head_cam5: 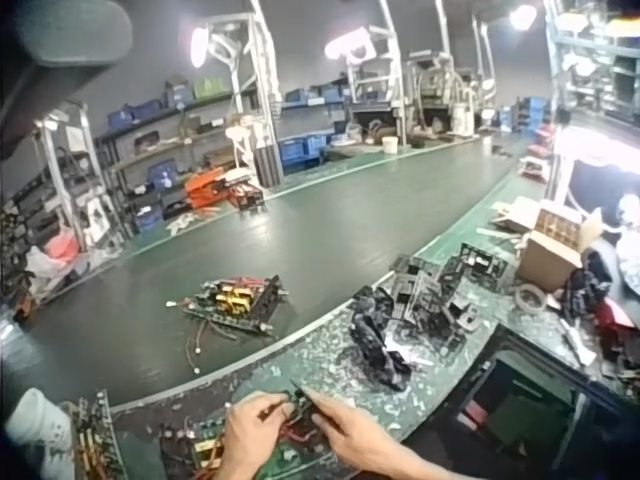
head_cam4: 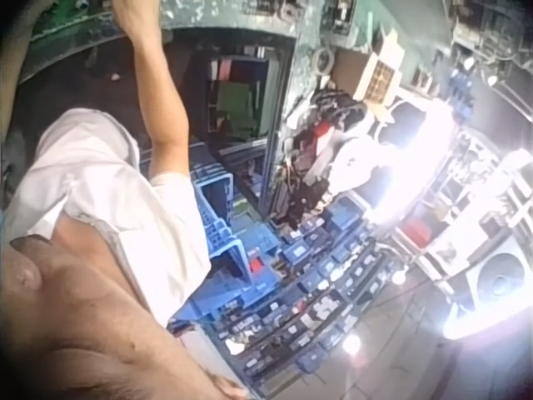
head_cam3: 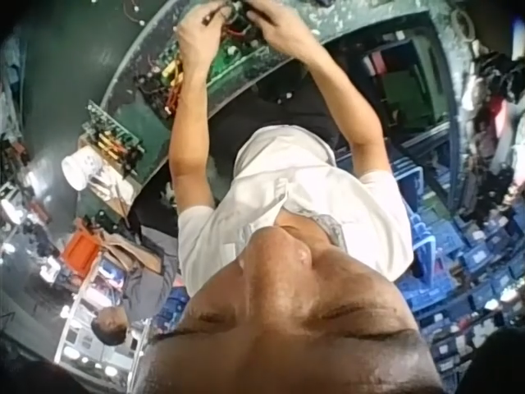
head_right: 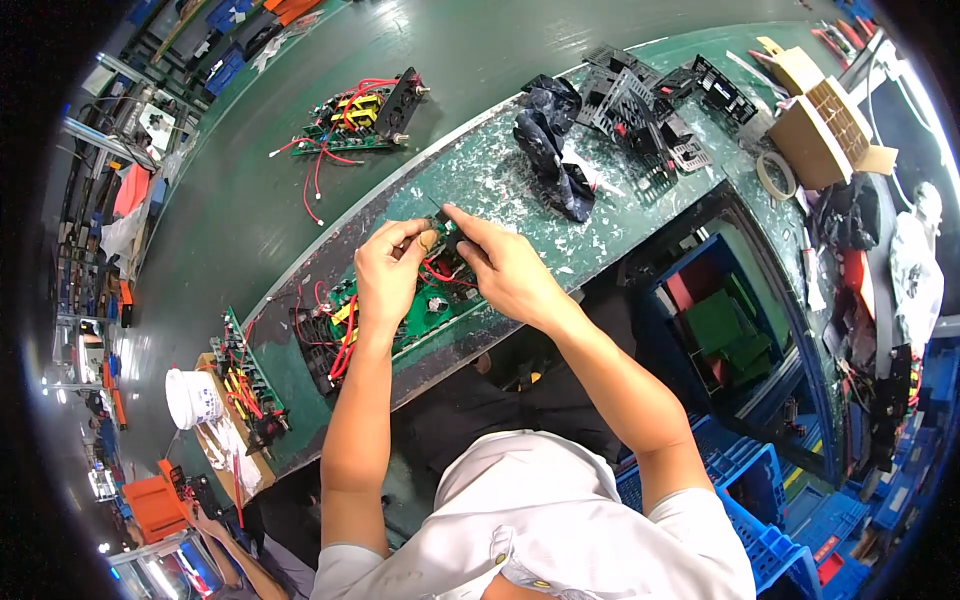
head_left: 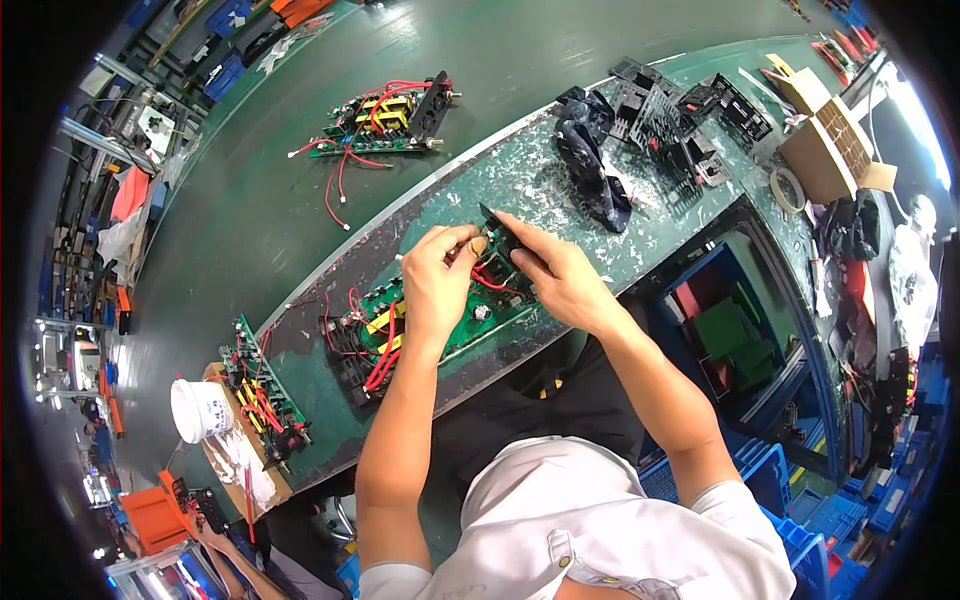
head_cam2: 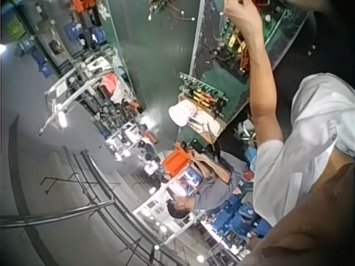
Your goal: Assembling electronic circuit boards, wires, and plastic components into completed units.
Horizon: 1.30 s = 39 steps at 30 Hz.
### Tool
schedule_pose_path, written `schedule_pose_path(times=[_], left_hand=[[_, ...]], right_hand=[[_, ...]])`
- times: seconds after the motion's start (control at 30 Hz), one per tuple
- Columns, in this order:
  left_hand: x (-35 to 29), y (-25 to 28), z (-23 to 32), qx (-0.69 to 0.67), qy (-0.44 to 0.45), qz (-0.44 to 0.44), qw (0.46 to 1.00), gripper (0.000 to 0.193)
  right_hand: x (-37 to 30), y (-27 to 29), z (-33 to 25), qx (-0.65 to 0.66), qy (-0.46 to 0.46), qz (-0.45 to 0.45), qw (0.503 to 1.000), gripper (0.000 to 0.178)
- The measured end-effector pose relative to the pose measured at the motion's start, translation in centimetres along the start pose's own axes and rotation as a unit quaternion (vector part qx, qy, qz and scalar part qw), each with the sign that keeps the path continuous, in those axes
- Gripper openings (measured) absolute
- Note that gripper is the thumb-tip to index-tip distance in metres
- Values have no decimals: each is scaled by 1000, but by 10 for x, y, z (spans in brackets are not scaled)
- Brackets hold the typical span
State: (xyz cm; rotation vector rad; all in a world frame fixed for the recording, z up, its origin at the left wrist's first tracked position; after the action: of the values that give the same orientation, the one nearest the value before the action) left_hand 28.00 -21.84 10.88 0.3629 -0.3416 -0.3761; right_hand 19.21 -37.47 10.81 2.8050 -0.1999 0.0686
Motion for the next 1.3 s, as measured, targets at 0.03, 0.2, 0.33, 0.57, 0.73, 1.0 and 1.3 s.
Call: schedule_pose_path(times=[0.03,0.2,0.33,0.57,0.73,1.0,1.3], left_hand=[[0,0,2,0,1,2,1000,17],[-7,12,1,71,-65,33,995,13],[-1,-13,-15,50,-102,18,993,11],[-23,16,15,32,-142,40,989,43],[-26,22,30,27,-122,-67,990,48],[-24,24,27,-18,-163,-104,981,30],[-34,23,39,12,-205,-2,979,12]], right_hand=[[0,-1,0,-18,15,9,1000,47],[-7,-22,-4,-80,51,39,995,47],[-12,-8,11,-109,46,46,992,47],[-9,4,7,-157,100,67,980,49],[-8,-12,-50,-190,88,26,978,21],[4,4,-14,-31,44,25,998,6],[-5,6,-10,23,1,34,999,9]])
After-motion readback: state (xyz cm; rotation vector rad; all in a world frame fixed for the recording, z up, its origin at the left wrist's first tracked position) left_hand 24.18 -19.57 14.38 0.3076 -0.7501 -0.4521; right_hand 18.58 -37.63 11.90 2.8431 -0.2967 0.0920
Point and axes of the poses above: each hand's wrist, its own x-axis towards the middle knuckle, its own y-axis out of the back of the hand, z = x × y, the point moved 1 cm from there along x, towards the middle knuckle, and after that the axes turned 7 degrees about -x, right-handed, at the moved point
